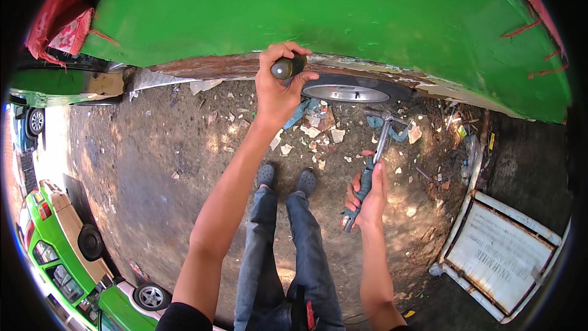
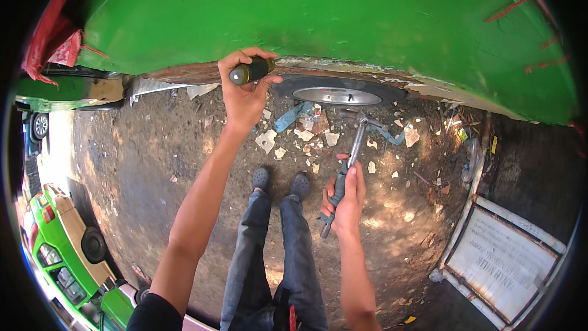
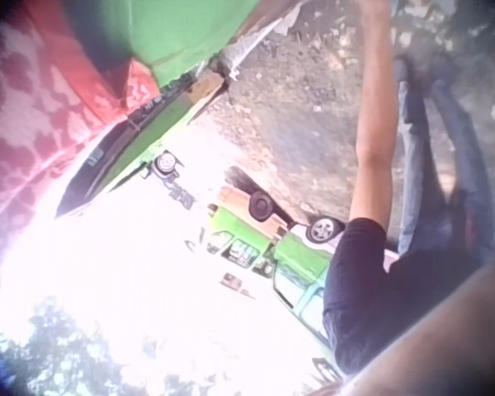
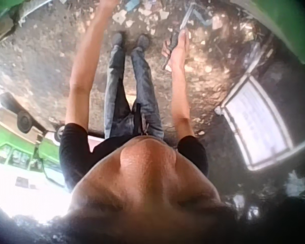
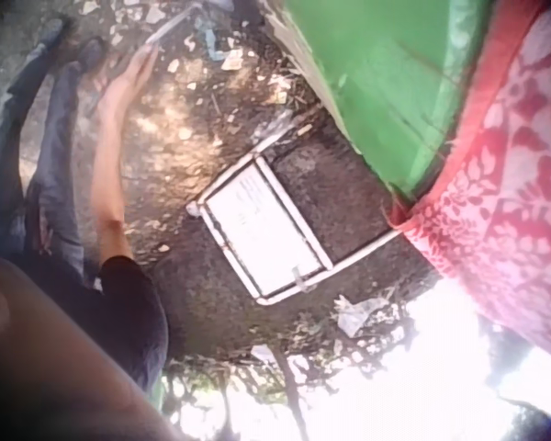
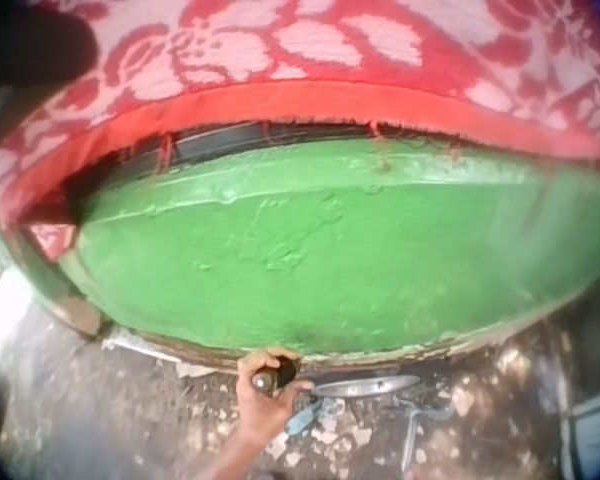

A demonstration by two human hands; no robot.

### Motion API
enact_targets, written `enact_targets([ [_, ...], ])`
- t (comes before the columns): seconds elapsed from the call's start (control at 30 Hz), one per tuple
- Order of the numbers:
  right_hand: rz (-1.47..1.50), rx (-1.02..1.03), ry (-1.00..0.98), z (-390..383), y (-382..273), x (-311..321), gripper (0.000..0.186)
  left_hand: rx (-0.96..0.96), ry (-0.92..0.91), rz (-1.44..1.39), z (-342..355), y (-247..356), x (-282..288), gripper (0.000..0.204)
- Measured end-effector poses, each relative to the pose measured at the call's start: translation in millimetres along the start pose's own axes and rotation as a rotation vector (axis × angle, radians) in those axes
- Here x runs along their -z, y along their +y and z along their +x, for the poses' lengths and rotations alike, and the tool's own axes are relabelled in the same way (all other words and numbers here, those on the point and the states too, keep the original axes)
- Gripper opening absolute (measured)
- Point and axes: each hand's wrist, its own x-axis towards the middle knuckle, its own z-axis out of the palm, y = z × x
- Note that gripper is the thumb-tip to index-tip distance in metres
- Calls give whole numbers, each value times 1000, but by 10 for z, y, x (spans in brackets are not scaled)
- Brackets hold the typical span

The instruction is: The person uses a hammer and a screwdriver to tap and pry along the lower edge of a green vehicle panel. They then place the tools on a metal step and spray a lubricant from a can onto the step area.

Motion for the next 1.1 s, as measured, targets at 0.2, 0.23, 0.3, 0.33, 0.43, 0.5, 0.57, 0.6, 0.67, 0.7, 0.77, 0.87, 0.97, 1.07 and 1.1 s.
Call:
enact_targets([
  [0.2, 11, 30, -63, 98, -149, -120, 41, 142, -41, -28, 13, 99, -25, 60],
  [0.23, -11, 37, -77, 116, -179, -132, 41, 184, -47, -40, 26, 135, -33, 59],
  [0.3, -40, 63, -117, 136, -250, -176, 40, 234, -99, -10, 55, 170, -24, 54],
  [0.33, -55, 75, -137, 145, -282, -194, 39, 259, -126, 4, 67, 184, -19, 52],
  [0.43, -128, 184, -190, 173, -393, -217, 38, 234, -164, 127, 123, 236, -43, 44],
  [0.5, -143, 225, -185, 156, -435, -283, 38, 221, -132, 100, 174, 168, 51, 43],
  [0.57, -119, 264, -206, 156, -455, -300, 38, 229, -114, 39, 229, 133, 101, 43],
  [0.6, -118, 280, -202, 143, -475, -306, 38, 243, -111, -7, 257, 134, 109, 43],
  [0.67, -108, 266, -206, 124, -483, -256, 38, 261, -114, -55, 288, 142, 134, 43],
  [0.7, -104, 258, -208, 107, -479, -245, 37, 266, -121, -57, 295, 145, 146, 43],
  [0.77, -91, 242, -190, 70, -455, -256, 37, 264, -107, -49, 300, 144, 161, 42],
  [0.87, -67, 223, -141, -5, -387, -245, 37, 256, -70, -35, 299, 130, 164, 40],
  [0.97, -60, 225, -90, -63, -338, -248, 36, 262, -75, -48, 301, 119, 179, 41],
  [1.07, -31, 230, -70, -94, -290, -284, 36, 240, -72, -75, 292, 84, 217, 40],
  [1.1, -24, 232, -60, -87, -258, -294, 36, 228, -77, -92, 286, 57, 232, 40],
])
